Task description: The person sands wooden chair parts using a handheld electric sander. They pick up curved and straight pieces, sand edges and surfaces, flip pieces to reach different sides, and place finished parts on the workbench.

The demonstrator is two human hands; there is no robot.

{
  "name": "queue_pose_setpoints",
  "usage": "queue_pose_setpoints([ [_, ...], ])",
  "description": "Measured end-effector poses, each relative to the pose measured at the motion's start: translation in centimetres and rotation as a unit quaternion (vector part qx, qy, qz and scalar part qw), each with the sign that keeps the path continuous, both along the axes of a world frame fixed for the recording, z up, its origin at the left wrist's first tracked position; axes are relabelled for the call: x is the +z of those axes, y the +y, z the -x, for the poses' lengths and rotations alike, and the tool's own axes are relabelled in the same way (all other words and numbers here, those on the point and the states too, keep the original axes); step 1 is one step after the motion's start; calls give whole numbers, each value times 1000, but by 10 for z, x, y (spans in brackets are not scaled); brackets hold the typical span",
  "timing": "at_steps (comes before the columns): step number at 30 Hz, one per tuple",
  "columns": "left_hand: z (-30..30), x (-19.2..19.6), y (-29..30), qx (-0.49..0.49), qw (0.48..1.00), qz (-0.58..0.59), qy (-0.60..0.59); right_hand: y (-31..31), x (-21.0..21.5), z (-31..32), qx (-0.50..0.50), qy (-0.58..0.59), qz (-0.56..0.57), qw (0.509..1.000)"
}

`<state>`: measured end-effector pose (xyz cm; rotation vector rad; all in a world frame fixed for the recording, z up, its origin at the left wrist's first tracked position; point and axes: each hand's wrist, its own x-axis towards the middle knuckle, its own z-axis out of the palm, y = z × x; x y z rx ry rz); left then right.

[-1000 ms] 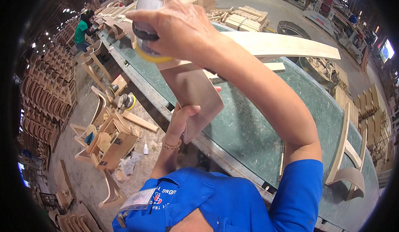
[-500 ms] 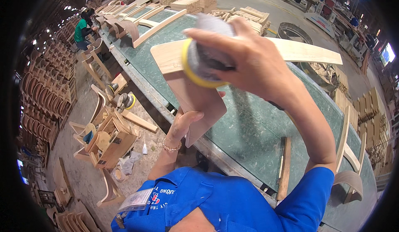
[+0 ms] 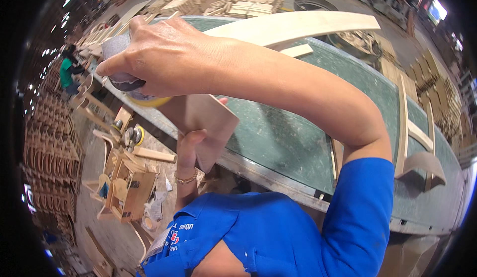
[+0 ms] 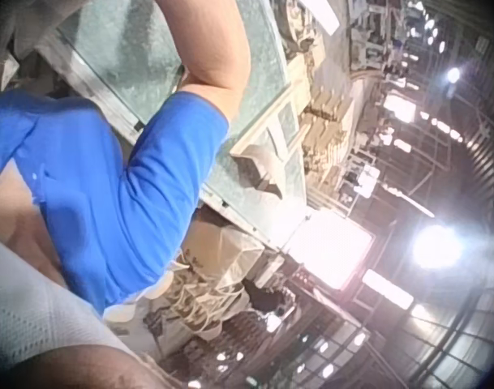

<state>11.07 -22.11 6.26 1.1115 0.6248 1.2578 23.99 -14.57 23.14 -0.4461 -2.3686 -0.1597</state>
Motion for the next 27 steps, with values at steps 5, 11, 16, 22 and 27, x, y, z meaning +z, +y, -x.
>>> queue_pose_setpoints([
  [5, -26, 12, 2, 37, 995, 2, -88, 2, -19, -65, -100, 0, 58, 993],
  [11, -24, 23, 11, 32, 999, 4, -32, -9, -55, -190, -293, 67, 116, 947],
  [16, -35, 37, 30, -14, 990, 14, -142, -42, -132, -254, -485, 132, 175, 847],
  [22, 9, 56, 66, -30, 984, -15, -175, -81, -268, -254, -464, 190, 379, 778],
  [27, 80, 85, 113, -57, 987, 19, -151, -33, -324, -215, -463, 114, 457, 751],
])
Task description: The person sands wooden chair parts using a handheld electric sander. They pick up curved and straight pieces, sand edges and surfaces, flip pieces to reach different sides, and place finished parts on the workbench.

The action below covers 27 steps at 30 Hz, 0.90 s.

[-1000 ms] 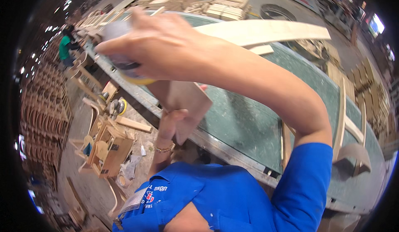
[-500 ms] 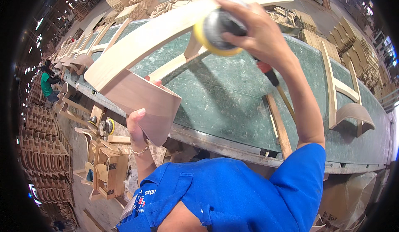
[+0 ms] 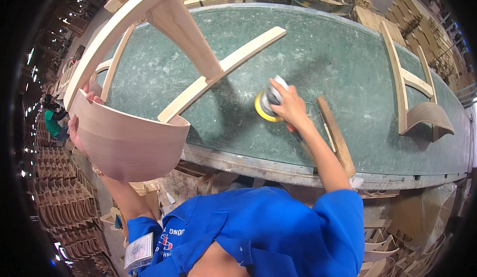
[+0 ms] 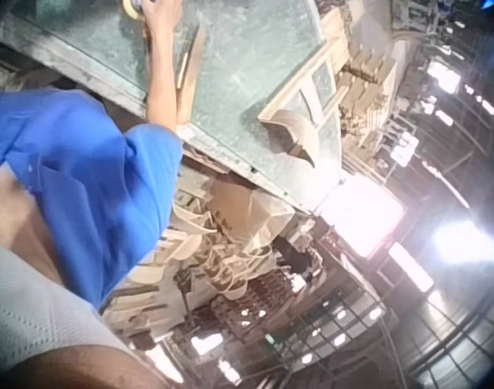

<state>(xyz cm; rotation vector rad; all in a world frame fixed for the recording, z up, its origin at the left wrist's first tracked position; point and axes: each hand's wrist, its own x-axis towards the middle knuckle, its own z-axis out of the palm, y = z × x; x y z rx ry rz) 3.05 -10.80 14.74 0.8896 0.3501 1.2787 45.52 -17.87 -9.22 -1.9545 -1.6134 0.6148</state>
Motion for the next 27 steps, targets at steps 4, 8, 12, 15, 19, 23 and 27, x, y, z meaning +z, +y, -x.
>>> queue_pose_setpoints([
  [4, 13, -14, 27, -77, 996, -46, -26, 98, -27, 30, 3, -46, -12, 999],
  [8, 19, -14, 27, -17, 997, -71, 29, 185, -33, 38, 31, -111, -56, 992],
  [12, 21, -17, 25, -10, 997, -75, 26, 219, -41, 64, 39, -113, -13, 993],
  [15, 28, -10, 30, -43, 997, -46, 35, 208, -50, 96, 49, -133, -17, 990],
  [19, 29, -5, 46, -32, 998, -43, 35, 187, -62, 112, 25, -110, -171, 979],
  [23, 35, -2, 54, -36, 998, -34, 44, 182, -57, 135, 17, -102, -124, 987],
  [27, 28, -2, 54, -38, 998, -18, 47, 182, -61, 153, 84, -77, -51, 992],
])
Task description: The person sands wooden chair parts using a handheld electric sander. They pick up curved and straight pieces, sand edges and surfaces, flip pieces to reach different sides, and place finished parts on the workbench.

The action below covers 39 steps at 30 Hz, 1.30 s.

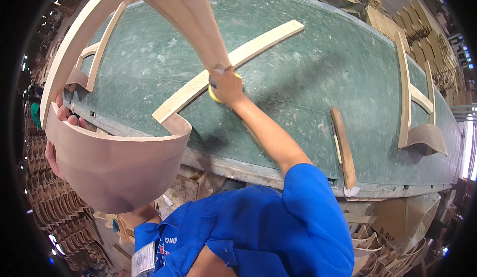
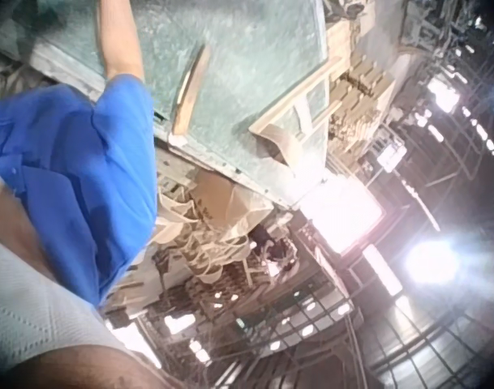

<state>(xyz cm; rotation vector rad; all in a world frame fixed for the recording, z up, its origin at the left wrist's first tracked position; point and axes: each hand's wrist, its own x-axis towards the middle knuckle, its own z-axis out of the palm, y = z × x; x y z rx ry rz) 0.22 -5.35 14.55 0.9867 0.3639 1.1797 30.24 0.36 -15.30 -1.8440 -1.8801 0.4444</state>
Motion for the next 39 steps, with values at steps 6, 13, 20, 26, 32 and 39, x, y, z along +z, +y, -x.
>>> queue_pose_setpoints([
  [6, 9, 4, -5, 11, 999, -3, 38, -7, 0, 11, -6, -22, -72, 997],
  [13, 3, 2, 0, 1, 1000, -10, 20, 16, -6, -46, -30, -41, -96, 994],
  [20, 18, 10, 35, -83, 997, 3, -7, 59, -6, -93, -46, -65, -144, 986],
  [26, 36, 14, 75, -50, 998, -16, 24, 69, 23, -57, -57, -115, 120, 984],
  [32, 37, 26, 134, -59, 992, -4, 111, 28, 36, -40, 1, -92, 157, 983],
  [39, 43, 26, 197, -32, 996, 85, 16, -90, 10, 15, 70, 200, 167, 963],
])
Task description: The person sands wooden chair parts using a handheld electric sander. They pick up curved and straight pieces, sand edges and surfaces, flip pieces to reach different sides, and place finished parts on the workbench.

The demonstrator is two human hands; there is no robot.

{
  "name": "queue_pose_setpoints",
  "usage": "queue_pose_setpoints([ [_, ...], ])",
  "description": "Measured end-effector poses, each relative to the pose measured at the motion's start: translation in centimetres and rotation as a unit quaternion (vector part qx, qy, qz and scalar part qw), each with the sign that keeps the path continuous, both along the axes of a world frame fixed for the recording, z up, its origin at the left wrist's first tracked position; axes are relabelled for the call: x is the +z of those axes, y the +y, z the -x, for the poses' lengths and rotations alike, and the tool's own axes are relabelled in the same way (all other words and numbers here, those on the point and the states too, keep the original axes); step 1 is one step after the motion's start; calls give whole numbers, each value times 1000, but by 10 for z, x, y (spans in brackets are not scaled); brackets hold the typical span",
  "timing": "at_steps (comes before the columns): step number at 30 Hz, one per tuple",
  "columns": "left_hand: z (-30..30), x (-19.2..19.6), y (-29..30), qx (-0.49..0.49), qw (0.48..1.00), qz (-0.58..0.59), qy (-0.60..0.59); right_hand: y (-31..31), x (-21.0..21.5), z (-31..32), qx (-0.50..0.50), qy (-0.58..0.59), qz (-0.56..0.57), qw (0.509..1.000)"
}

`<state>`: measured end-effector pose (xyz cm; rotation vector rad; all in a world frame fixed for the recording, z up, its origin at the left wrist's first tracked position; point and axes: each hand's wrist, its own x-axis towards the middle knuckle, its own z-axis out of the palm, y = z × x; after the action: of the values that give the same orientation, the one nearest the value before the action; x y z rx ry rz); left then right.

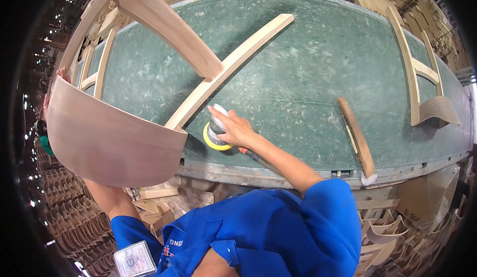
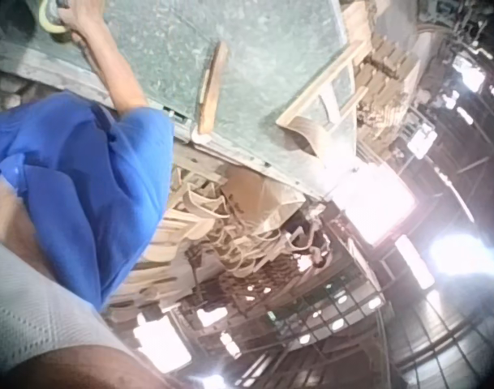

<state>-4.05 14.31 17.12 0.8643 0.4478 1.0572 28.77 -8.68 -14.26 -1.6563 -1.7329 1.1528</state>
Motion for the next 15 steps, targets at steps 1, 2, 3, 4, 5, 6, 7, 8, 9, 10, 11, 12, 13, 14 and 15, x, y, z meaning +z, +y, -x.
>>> queue_pose_setpoints([
  [1, 6, -2, 7, -29, 999, 10, -10, 2, -2, 0, -59, 30, -32, 997],
  [2, 14, 0, 15, -51, 998, 21, -20, 6, -5, 2, -115, 61, -63, 990],
  [3, 19, -2, 23, -75, 996, 33, -26, 12, -9, 2, -174, 89, -91, 976],
  [4, 21, -3, 28, -96, 994, 44, -31, 23, -12, -5, -237, 132, -136, 953],
  [5, 24, -4, 34, -109, 992, 54, -34, 45, -15, -9, -296, 162, -203, 919],
  [6, 23, -6, 42, -127, 989, 61, -37, 67, -24, -18, -357, 188, -270, 874],
  [7, 29, -9, 44, -131, 989, 65, -35, 86, -26, -18, -396, 178, -283, 855],
  [8, 33, -10, 44, -135, 988, 69, -41, 110, -23, -18, -433, 171, -302, 832],
  [9, 33, -9, 47, -144, 988, 42, -46, 133, -25, -25, -450, 171, -306, 822],
  [10, 26, -26, 55, -158, 986, 17, -53, 150, -26, -38, -446, 177, -305, 823],
  [11, 31, -11, 60, -148, 989, 21, -2, 163, -23, -44, -438, 193, -305, 823],
  [12, 36, 5, 66, -140, 989, 25, 47, 171, -24, -48, -430, 233, -309, 816],
  [13, 36, -1, 67, -134, 990, 31, 37, 176, -28, -51, -419, 263, -305, 814],
  [14, 36, -2, 69, -135, 990, 28, 27, 178, -32, -53, -425, 290, -279, 811],
  [15, 39, -9, 66, -128, 991, 32, 14, 177, -35, -51, -411, 294, -287, 814],
])
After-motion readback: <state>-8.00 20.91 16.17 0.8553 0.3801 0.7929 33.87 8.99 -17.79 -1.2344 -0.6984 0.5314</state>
